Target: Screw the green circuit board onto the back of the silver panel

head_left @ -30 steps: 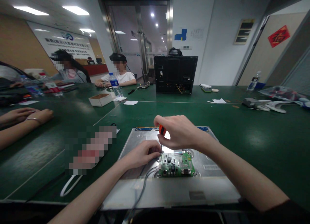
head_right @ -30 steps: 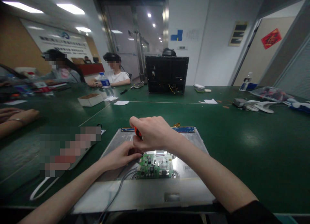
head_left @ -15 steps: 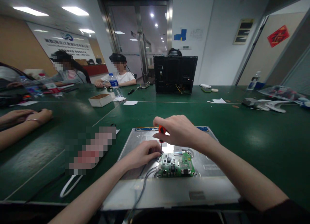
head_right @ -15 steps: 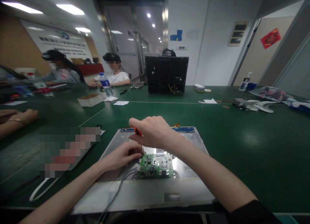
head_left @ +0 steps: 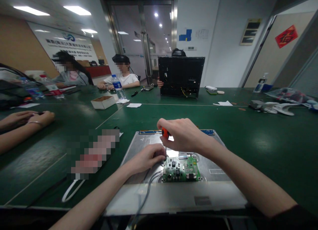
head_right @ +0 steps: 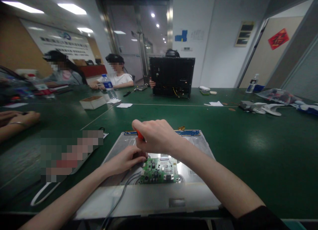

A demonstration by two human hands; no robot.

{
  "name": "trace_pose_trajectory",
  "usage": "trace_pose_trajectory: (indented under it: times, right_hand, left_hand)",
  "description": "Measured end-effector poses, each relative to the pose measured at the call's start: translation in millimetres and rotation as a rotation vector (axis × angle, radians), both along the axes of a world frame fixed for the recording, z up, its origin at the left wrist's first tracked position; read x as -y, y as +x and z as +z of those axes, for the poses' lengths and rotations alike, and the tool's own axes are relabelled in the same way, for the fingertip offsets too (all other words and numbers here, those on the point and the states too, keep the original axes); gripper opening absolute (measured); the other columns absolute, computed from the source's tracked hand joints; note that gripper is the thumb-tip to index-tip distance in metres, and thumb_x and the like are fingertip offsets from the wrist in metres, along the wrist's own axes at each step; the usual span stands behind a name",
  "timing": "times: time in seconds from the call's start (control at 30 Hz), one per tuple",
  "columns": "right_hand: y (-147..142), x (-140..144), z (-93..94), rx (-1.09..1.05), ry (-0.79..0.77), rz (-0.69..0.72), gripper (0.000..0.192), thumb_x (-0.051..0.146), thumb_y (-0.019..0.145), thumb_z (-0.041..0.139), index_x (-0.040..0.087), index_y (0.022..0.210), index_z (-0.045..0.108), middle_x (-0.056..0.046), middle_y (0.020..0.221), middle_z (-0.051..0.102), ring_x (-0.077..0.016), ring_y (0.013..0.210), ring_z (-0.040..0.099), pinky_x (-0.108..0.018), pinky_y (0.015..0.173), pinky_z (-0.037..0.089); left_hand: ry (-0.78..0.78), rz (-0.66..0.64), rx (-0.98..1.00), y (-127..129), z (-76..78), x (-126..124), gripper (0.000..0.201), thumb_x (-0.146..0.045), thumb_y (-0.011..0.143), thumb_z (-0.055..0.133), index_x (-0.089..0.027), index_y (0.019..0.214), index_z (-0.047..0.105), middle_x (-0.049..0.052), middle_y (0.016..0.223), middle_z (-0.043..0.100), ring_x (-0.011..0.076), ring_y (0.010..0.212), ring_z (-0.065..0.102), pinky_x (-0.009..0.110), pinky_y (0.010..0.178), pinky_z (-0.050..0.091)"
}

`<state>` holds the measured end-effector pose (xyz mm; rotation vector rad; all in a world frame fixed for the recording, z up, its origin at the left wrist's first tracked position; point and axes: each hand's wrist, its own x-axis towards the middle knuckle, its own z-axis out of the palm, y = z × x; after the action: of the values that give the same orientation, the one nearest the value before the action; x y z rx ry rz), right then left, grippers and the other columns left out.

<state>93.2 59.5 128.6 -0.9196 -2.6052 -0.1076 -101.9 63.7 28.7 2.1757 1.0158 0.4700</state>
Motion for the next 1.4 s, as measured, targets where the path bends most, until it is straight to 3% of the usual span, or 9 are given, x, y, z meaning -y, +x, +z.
trace_pose_trajectory:
  times: [0.37, 0.87, 1.07, 1.4]
  right_hand:
    - [-0.9, -1.6, -1.7, 0.02, 0.011, -0.038, 0.017, 0.029, 0.088, 0.047, 0.02, 0.102, 0.049, -0.001, 0.08, 0.067, -0.0112, 0.057, 0.049, -0.027, 0.053, 0.016]
    - [1.4, -4.8, -2.0, 0.039, 0.02, -0.079, 0.028, 0.046, 0.089, 0.052, 0.021, 0.102, 0.052, -0.001, 0.075, 0.067, -0.0132, 0.059, 0.053, -0.027, 0.054, 0.016]
    - [1.2, -4.1, -2.4, 0.01, -0.003, -0.057, 0.021, 0.035, 0.089, 0.05, 0.02, 0.105, 0.049, -0.002, 0.081, 0.069, -0.0126, 0.061, 0.053, -0.027, 0.053, 0.015]
    - [1.2, -6.3, -5.6, 0.014, 0.035, -0.079, 0.023, 0.038, 0.09, 0.049, 0.021, 0.105, 0.049, -0.002, 0.078, 0.067, -0.0132, 0.059, 0.053, -0.027, 0.053, 0.015]
  left_hand:
    - [0.025, 0.001, -0.02, 0.6, 2.8, 0.9, 0.009, -0.022, 0.085, 0.054, -0.016, 0.082, 0.061, -0.002, 0.066, 0.055, 0.0144, 0.064, 0.05, 0.023, 0.059, 0.038]
    - [0.017, -0.011, 0.005, 0.1, 2.5, 0.9, 0.006, -0.02, 0.085, 0.055, -0.017, 0.083, 0.061, -0.002, 0.069, 0.056, 0.0143, 0.064, 0.051, 0.024, 0.061, 0.039]
    - [0.004, -0.017, 0.024, 0.2, 2.1, 1.1, 0.007, -0.02, 0.085, 0.054, -0.016, 0.082, 0.06, -0.003, 0.068, 0.055, 0.0139, 0.063, 0.05, 0.024, 0.06, 0.038]
    - [-0.022, 0.007, 0.03, 1.0, 1.8, 1.9, 0.006, -0.02, 0.084, 0.056, -0.016, 0.082, 0.061, -0.003, 0.068, 0.056, 0.0137, 0.064, 0.051, 0.023, 0.062, 0.039]
